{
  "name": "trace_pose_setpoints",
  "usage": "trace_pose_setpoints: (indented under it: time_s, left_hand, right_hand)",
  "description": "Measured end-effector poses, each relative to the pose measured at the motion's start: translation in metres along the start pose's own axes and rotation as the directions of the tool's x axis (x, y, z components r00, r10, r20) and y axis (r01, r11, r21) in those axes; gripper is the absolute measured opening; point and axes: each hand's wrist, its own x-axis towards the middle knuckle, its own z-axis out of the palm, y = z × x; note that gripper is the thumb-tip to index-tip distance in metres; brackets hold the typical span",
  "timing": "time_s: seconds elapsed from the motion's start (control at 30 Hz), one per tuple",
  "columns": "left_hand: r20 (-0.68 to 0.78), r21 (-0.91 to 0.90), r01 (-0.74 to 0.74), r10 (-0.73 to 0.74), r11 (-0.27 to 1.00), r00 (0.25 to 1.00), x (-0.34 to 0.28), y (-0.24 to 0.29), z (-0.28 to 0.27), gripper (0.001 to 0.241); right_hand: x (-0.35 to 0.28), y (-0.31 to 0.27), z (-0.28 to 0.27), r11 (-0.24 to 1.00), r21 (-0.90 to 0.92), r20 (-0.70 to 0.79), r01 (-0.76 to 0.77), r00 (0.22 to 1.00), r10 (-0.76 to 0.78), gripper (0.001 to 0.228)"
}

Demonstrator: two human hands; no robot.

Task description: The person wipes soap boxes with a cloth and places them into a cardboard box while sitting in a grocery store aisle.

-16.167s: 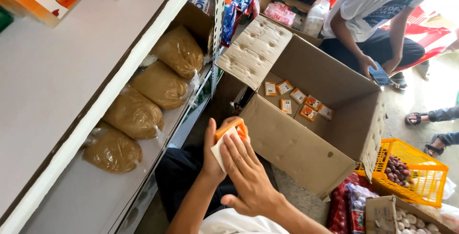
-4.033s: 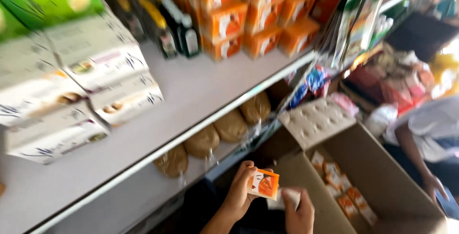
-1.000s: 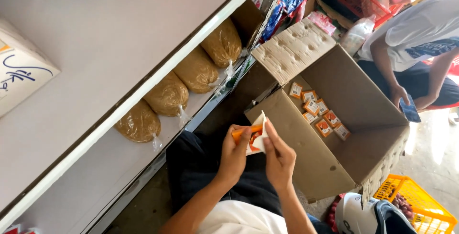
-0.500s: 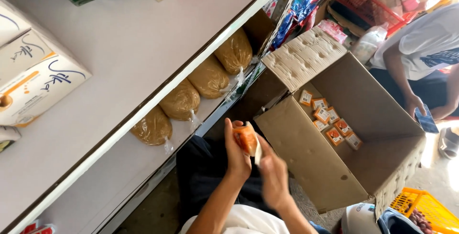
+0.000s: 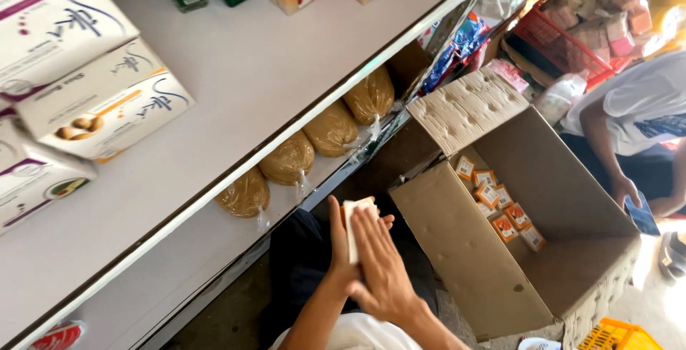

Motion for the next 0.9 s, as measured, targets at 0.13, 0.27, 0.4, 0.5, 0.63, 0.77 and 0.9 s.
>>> trace_pose_setpoints:
  time_s: [0.13, 0.27, 0.4, 0.5, 0.63, 0.77, 0.9]
  left_hand:
    - [0.298, 0.060, -0.010, -0.009, 0.998, 0.955, 0.004, 0.003, -0.004, 0.087]
    - [0.168, 0.355, -0.167, 0.113, 0.920, 0.979, 0.010, -0.006, -0.015, 0.086]
    - [0.184, 0.319, -0.159, 0.103, 0.934, 0.978, 0.025, -0.004, -0.036, 0.074]
    - [0.154, 0.353, -0.123, 0.072, 0.927, 0.985, -0.014, 0.022, 0.006, 0.090]
    - [0.194, 0.451, -0.137, 0.053, 0.882, 0.980, -0.007, 0.014, -0.005, 0.101]
    - [0.055, 0.254, -0.103, 0.092, 0.962, 0.994, -0.036, 0.017, 0.017, 0.091]
    - [0.171, 0.146, -0.144, 0.118, 0.979, 0.978, -0.033, 0.015, 0.013, 0.092]
  right_hand:
    - [-0.005, 0.008, -0.008, 0.996, -0.011, -0.037, 0.083, 0.996, -0.083, 0.084]
    - [0.007, -0.005, -0.016, 0.996, -0.075, -0.047, -0.053, 0.998, 0.050, 0.082]
    - [0.001, -0.007, -0.014, 0.985, -0.127, -0.020, 0.112, 0.993, -0.116, 0.078]
    - [0.012, -0.003, -0.031, 0.982, -0.164, -0.036, 0.089, 0.995, -0.096, 0.059]
    - [0.017, -0.016, -0.034, 0.971, -0.116, 0.011, 0.210, 0.978, -0.210, 0.054]
    - [0.010, 0.025, -0.027, 0.951, -0.169, -0.063, 0.259, 0.960, -0.273, 0.058]
    - [0.010, 0.034, -0.031, 0.968, -0.175, -0.051, 0.179, 0.980, -0.190, 0.052]
